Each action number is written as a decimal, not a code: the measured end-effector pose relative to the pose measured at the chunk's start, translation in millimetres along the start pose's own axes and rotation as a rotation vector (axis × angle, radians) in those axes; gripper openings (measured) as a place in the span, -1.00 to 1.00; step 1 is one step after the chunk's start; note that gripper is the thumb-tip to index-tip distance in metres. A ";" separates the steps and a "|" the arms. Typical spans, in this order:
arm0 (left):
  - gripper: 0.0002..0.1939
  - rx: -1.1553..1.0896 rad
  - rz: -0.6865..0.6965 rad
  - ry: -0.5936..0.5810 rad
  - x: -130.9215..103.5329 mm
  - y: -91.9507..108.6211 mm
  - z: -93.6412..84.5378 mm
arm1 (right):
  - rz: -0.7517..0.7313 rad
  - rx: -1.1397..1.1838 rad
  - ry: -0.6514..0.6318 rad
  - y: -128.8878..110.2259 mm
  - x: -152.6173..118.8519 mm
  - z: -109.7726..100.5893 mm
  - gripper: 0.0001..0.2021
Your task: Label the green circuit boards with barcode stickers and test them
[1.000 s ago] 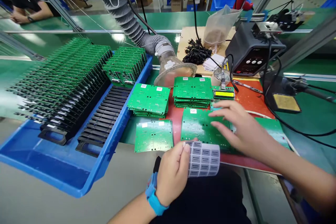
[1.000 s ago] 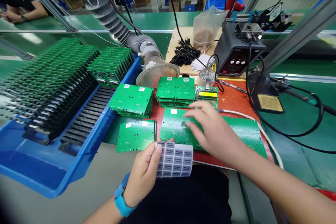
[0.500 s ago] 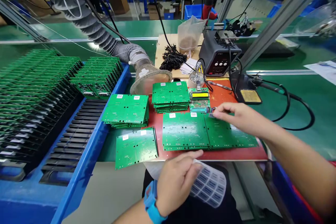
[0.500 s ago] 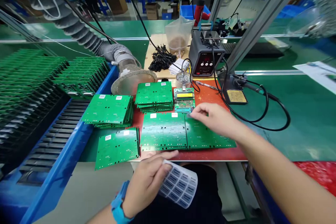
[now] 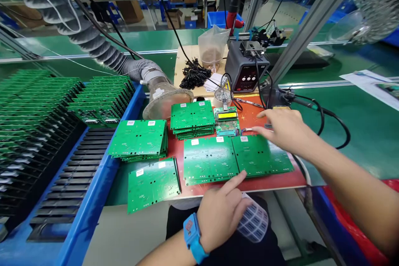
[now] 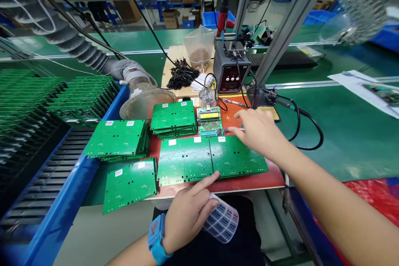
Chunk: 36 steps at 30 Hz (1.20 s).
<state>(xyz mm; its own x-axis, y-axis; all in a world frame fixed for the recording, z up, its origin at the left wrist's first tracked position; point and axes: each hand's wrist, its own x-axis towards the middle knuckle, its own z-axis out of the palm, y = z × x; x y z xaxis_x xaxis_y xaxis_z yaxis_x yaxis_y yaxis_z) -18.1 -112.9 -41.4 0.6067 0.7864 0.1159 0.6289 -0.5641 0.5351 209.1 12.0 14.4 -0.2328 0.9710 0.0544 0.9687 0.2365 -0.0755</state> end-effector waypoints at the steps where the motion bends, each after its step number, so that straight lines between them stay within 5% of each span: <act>1: -0.69 -0.009 -0.002 0.001 -0.1 -0.1 0.1 | 0.013 0.103 -0.049 10.2 -0.4 -2.3 -0.64; 6: -0.68 -0.024 -0.015 0.007 -0.8 -0.2 -0.2 | -0.034 0.518 -0.375 37.2 -5.2 -0.9 -0.69; 12: -0.69 -0.041 -0.018 0.020 1.2 -0.3 1.7 | -0.155 0.133 -0.078 18.9 -22.1 14.7 -0.79; 16: -0.71 -0.202 0.040 0.165 -7.3 -4.3 1.9 | -0.197 -0.015 0.107 19.4 -39.4 12.6 -0.76; 19: -0.74 -0.403 0.078 0.327 -28.1 -9.9 -5.4 | -0.343 0.112 -0.118 27.0 -51.3 8.9 -0.58; 22: -0.68 -0.554 -0.031 0.457 -59.4 -18.7 -15.8 | -0.368 0.161 -0.248 26.7 -55.5 -0.4 -0.62; 25: -0.70 -0.459 -0.281 0.603 -91.5 -30.8 -22.3 | -0.318 0.163 -0.212 2.5 -46.0 -11.9 -0.66; 29: -0.77 -0.311 -0.563 0.846 -121.5 -46.4 -26.9 | -0.417 0.143 -0.151 -66.0 -21.8 -8.2 -0.58; 32: -0.73 -0.246 -0.537 0.933 -138.6 -52.0 -35.1 | -0.524 0.083 -0.187 -106.7 -9.3 2.7 -0.58; 36: -0.79 -0.217 -0.352 0.798 -160.0 -47.8 -51.3 | -0.525 0.040 -0.232 -126.3 -5.6 0.0 -0.65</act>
<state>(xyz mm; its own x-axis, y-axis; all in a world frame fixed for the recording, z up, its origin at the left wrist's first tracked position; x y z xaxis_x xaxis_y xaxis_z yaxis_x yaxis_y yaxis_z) -170.1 -198.8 -42.6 -0.1735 0.8913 0.4189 0.5597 -0.2607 0.7866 88.1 -23.2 23.6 -0.6987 0.7045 -0.1249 0.7154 0.6856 -0.1350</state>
